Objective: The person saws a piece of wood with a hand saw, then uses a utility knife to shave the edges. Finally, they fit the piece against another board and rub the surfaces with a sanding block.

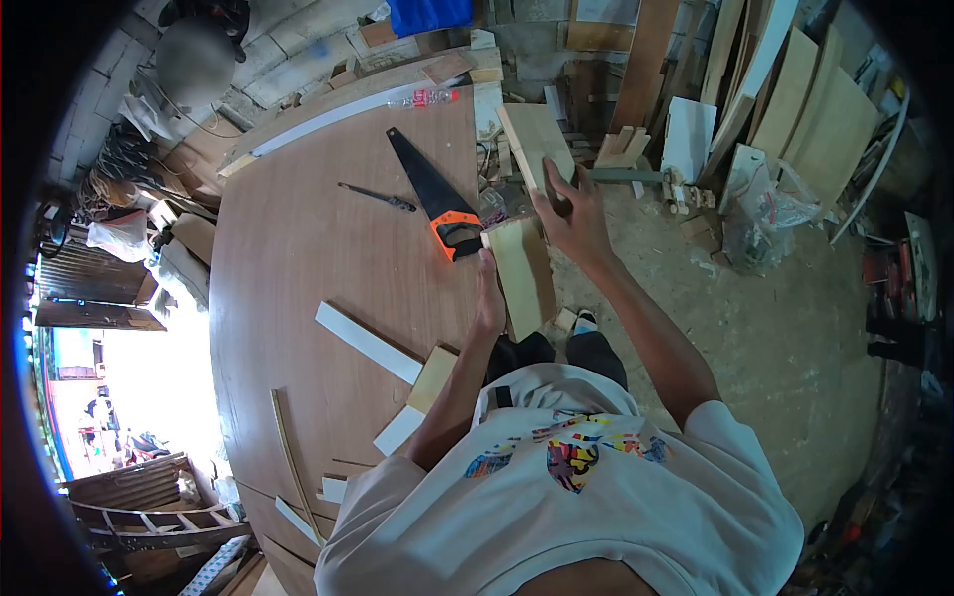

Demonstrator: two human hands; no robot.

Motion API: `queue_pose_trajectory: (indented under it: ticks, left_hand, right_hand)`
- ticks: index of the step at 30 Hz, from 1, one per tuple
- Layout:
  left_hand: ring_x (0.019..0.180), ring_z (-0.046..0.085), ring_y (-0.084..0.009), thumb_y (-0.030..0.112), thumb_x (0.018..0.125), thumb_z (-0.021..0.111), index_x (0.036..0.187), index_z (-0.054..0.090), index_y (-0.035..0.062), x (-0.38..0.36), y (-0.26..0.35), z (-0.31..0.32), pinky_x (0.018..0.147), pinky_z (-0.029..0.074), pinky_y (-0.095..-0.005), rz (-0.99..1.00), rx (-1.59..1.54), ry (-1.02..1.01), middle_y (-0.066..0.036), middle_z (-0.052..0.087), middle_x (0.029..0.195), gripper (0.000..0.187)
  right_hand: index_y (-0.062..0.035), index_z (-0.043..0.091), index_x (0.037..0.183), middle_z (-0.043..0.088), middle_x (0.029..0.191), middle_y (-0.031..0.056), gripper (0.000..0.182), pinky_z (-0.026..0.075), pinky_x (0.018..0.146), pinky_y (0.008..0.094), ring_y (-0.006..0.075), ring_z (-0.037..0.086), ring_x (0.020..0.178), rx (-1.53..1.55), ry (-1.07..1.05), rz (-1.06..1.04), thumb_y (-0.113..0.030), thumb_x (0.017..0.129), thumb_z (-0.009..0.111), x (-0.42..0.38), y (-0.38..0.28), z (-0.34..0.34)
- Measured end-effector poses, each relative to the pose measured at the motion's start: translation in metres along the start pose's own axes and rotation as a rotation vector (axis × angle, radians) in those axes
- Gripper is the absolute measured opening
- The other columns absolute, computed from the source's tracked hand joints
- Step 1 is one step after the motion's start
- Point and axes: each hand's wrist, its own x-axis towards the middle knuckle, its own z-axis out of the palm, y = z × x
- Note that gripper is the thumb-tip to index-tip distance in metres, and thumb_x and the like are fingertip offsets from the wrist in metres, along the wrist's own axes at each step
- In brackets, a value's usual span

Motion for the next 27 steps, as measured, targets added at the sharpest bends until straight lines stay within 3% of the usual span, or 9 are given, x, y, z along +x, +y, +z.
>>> queue_pose_trajectory:
  ticks: [6,9,11,17,21,23,24,25,27]
  left_hand:
    - [0.097,0.057,-0.0173,0.054,0.1,0.023,0.12,0.054,-0.0016,-0.005,0.012,0.005,0.084,0.046,-0.0321,0.053,0.298,0.051,-0.01,0.063,0.103,0.066]
    - [0.09,0.055,-0.0144,0.055,0.098,0.026,0.113,0.056,-0.0023,-0.016,0.018,0.014,0.077,0.046,-0.0318,0.091,0.388,0.205,-0.008,0.063,0.096,0.066]
    - [0.084,0.052,-0.0126,0.06,0.096,0.03,0.108,0.058,-0.0013,-0.018,0.021,-0.003,0.071,0.044,-0.0306,0.15,0.486,0.009,-0.006,0.06,0.09,0.068]
    - [0.074,0.048,-0.0112,0.064,0.093,0.031,0.091,0.057,-0.0015,-0.011,0.028,0.008,0.063,0.041,-0.0309,0.211,0.443,0.071,-0.004,0.056,0.075,0.07]
    - [0.075,0.051,-0.0114,0.061,0.095,0.029,0.096,0.059,-0.0018,-0.011,0.02,-0.004,0.064,0.043,-0.0315,0.237,0.48,0.041,-0.005,0.058,0.077,0.069]
    - [0.079,0.055,-0.0131,0.057,0.097,0.027,0.103,0.06,-0.002,-0.007,0.025,0.004,0.068,0.046,-0.0314,0.183,0.254,0.126,-0.007,0.062,0.083,0.068]
    - [0.087,0.057,-0.0145,0.054,0.098,0.025,0.112,0.059,-0.0019,-0.009,0.026,-0.004,0.075,0.048,-0.0307,0.062,0.32,0.081,-0.009,0.064,0.095,0.067]
    - [0.087,0.057,-0.0145,0.054,0.098,0.025,0.112,0.059,-0.0019,-0.01,0.027,-0.002,0.075,0.048,-0.0307,0.06,0.321,0.081,-0.009,0.064,0.095,0.067]
    - [0.095,0.057,-0.0151,0.057,0.098,0.022,0.121,0.054,-0.0009,-0.006,0.025,0.007,0.08,0.048,-0.0297,0.357,0.442,0.028,-0.01,0.063,0.105,0.07]
  right_hand:
    - [-0.0084,0.056,0.13,0.042,0.133,0.0267,0.052,0.033,0.104,0.0443,0.0393,0.042,0.12,0.056,-0.048,-0.372,-0.024,0.081,0.068,-0.042,-0.036,-0.016]
    - [-0.0055,0.056,0.129,0.045,0.13,0.026,0.049,0.034,0.102,0.0447,0.037,0.044,0.119,0.019,-0.063,-0.209,-0.022,0.084,0.065,-0.028,-0.017,-0.012]
    - [-0.0037,0.057,0.127,0.046,0.129,0.0267,0.047,0.036,0.101,0.044,0.0361,0.047,0.116,0.394,-0.145,0.246,-0.021,0.084,0.064,-0.017,-0.015,-0.021]
    - [-0.0034,0.058,0.126,0.045,0.129,0.0303,0.047,0.048,0.084,0.034,0.0339,0.052,0.11,-0.069,0.021,-0.487,-0.019,0.082,0.065,-0.051,-0.043,-0.031]
    - [-0.0052,0.057,0.127,0.048,0.126,0.0284,0.047,0.047,0.084,0.0337,0.0335,0.055,0.106,0.265,-0.193,0.18,-0.019,0.083,0.065,-0.026,-0.018,-0.034]
    - [-0.0061,0.058,0.127,0.049,0.124,0.0281,0.047,0.047,0.084,0.033,0.0329,0.056,0.1,0.19,-0.007,-0.043,-0.02,0.083,0.065,-0.036,-0.019,-0.033]
    - [-0.0062,0.054,0.131,0.045,0.125,0.0344,0.057,0.038,0.098,0.0467,0.0442,0.043,0.117,0.148,-0.018,-0.145,-0.029,0.08,0.066,-0.048,-0.03,-0.033]
    - [-0.0062,0.054,0.131,0.045,0.125,0.0344,0.057,0.038,0.098,0.0467,0.0442,0.043,0.117,0.149,-0.017,-0.143,-0.029,0.08,0.066,-0.055,-0.041,-0.034]
    - [-0.0069,0.055,0.13,0.043,0.127,0.0349,0.057,0.036,0.1,0.0488,0.0469,0.04,0.12,0.022,-0.092,-0.451,-0.03,0.079,0.066,-0.062,-0.057,-0.035]
